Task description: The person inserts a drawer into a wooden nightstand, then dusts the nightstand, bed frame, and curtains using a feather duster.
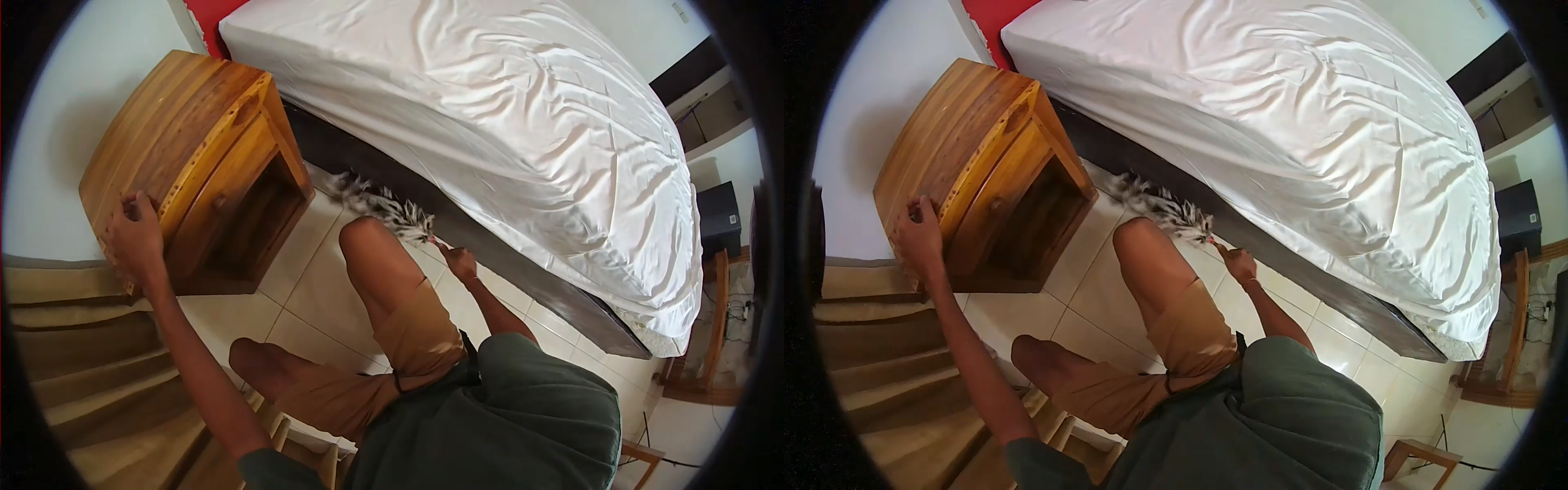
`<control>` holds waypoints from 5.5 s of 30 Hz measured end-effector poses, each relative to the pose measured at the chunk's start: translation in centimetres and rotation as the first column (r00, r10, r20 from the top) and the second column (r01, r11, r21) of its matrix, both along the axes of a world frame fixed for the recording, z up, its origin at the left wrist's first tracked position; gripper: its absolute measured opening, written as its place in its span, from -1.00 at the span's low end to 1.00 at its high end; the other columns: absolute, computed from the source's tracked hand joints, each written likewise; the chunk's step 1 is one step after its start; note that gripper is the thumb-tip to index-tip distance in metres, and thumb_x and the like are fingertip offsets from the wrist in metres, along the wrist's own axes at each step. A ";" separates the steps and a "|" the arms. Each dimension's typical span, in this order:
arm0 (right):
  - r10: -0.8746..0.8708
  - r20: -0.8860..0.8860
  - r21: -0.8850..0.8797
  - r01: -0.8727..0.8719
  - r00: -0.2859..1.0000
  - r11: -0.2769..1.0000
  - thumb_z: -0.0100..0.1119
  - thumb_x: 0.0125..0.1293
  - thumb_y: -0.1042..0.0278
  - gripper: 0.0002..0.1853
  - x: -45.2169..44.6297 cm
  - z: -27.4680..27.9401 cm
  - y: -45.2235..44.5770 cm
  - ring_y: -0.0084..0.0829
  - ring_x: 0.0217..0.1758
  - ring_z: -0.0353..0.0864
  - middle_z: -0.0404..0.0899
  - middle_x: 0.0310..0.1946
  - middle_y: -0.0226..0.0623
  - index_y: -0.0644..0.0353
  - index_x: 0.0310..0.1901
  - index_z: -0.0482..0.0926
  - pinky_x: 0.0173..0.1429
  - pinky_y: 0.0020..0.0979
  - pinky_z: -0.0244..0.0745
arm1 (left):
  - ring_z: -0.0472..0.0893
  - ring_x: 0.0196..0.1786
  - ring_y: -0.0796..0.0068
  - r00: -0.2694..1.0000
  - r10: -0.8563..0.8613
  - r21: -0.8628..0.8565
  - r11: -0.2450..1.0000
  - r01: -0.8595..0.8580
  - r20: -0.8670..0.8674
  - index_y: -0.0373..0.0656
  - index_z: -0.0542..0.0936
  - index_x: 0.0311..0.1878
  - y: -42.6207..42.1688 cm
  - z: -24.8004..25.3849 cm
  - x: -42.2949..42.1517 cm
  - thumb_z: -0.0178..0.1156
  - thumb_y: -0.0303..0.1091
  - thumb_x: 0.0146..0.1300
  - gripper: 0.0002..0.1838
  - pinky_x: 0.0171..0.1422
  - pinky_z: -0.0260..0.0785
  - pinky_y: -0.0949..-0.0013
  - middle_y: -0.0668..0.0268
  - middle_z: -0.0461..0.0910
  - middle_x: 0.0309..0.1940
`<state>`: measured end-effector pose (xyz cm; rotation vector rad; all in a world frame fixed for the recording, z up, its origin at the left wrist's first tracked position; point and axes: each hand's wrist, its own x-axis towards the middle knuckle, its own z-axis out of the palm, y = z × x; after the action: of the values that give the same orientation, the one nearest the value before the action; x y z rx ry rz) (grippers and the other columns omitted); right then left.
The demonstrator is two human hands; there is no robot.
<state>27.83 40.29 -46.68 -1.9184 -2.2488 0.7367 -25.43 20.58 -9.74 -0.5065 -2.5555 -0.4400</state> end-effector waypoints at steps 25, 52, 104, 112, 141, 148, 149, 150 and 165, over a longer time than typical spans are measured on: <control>0.127 -0.540 0.063 -0.110 0.832 0.992 0.13 0.40 0.16 -0.67 -11.2 7.4 -0.4 -0.07 -0.42 0.64 0.63 -0.48 0.06 0.34 -0.20 0.64 -0.24 -0.12 0.49 | 0.53 0.16 0.20 0.999 0.015 0.011 1.000 -0.016 0.039 0.11 0.68 -0.03 -0.2 -0.4 -0.6 0.09 0.11 0.31 -0.61 0.31 0.30 0.11 0.35 0.65 0.00; 0.087 -0.210 0.228 -0.038 0.974 0.973 0.04 0.47 -0.10 -0.45 -0.4 0.4 0.9 -0.34 -0.45 0.47 0.51 -0.55 -0.14 0.36 -0.35 0.55 -0.27 -0.23 0.42 | 0.56 0.12 0.22 1.000 -0.011 0.025 1.000 0.011 0.011 0.13 0.68 -0.06 -0.2 -0.4 -0.4 0.10 0.07 0.31 -0.66 0.29 0.31 0.10 0.38 0.66 -0.06; 0.206 -0.404 0.075 -0.192 0.891 0.978 0.16 0.38 0.14 -0.66 -24.7 2.5 7.8 -0.15 -0.24 0.75 0.71 -0.32 0.06 0.31 -0.17 0.69 -0.11 -0.22 0.57 | 0.56 0.13 0.21 1.000 0.026 0.027 0.999 -0.026 0.007 0.10 0.69 -0.06 -0.2 -0.2 0.2 0.13 0.08 0.29 -0.64 0.28 0.34 0.12 0.36 0.66 -0.05; 0.198 -0.609 0.087 -0.183 0.768 0.979 0.15 0.35 0.01 -0.57 -28.3 5.2 7.3 0.23 -0.15 0.62 0.63 -0.30 0.21 0.33 -0.29 0.67 -0.07 0.03 0.54 | 0.56 0.13 0.24 0.999 0.047 0.039 0.998 -0.048 0.022 0.12 0.70 -0.07 -0.2 -0.4 0.4 0.13 0.08 0.29 -0.65 0.25 0.37 0.13 0.39 0.67 -0.05; -0.024 -0.239 0.249 0.085 0.971 0.965 0.20 0.34 -0.03 -0.55 1.3 7.3 -1.7 0.22 -0.38 0.54 0.55 -0.52 0.07 0.28 -0.42 0.56 -0.36 -0.05 0.40 | 0.58 0.11 0.23 1.000 -0.015 0.074 0.997 0.015 -0.002 0.11 0.69 -0.07 -0.7 -0.3 0.0 0.13 0.07 0.29 -0.66 0.24 0.36 0.15 0.41 0.67 -0.08; 0.001 -0.136 0.122 0.015 0.991 0.992 0.15 0.37 -0.09 -0.52 -5.2 5.9 0.2 0.14 -0.32 0.64 0.62 -0.41 0.10 0.26 -0.34 0.65 -0.24 -0.03 0.47 | 0.59 0.12 0.23 0.999 0.047 0.070 0.996 -0.048 0.014 0.13 0.69 -0.06 -0.6 -0.2 -0.1 0.13 0.09 0.29 -0.66 0.26 0.36 0.13 0.39 0.68 -0.05; 0.037 -0.184 0.173 -0.005 0.982 0.985 0.15 0.38 -0.08 -0.52 -6.0 5.9 0.4 0.12 -0.34 0.63 0.61 -0.43 0.10 0.28 -0.34 0.64 -0.27 -0.04 0.44 | 0.59 0.11 0.22 0.998 0.055 0.061 0.997 -0.055 0.014 0.14 0.69 -0.06 -0.7 -0.5 -0.6 0.13 0.09 0.29 -0.65 0.25 0.37 0.13 0.38 0.68 -0.06; 0.069 -0.225 0.221 -0.018 0.972 0.975 0.15 0.39 -0.07 -0.52 -6.5 5.9 0.3 0.09 -0.37 0.63 0.60 -0.45 0.10 0.29 -0.33 0.64 -0.30 -0.06 0.41 | 0.60 0.11 0.21 0.998 0.057 0.048 0.997 -0.058 0.020 0.15 0.70 -0.06 -0.7 -0.7 -0.7 0.13 0.10 0.29 -0.65 0.25 0.37 0.12 0.38 0.69 -0.06; -0.053 -0.143 0.219 0.083 0.988 0.972 0.10 0.39 -0.22 -0.35 9.5 4.4 -2.1 -0.04 -0.58 0.43 0.52 -0.62 0.00 0.37 -0.48 0.57 -0.39 -0.14 0.37 | 0.62 0.08 0.21 1.000 0.015 0.114 0.993 -0.017 0.022 0.11 0.70 -0.02 -0.8 -1.0 -0.6 0.13 0.14 0.29 -0.59 0.18 0.41 0.14 0.40 0.71 -0.04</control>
<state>37.31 38.17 -42.24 -1.7736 -2.0746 0.5594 -26.00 19.74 -10.71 -0.4412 -2.5353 -0.5851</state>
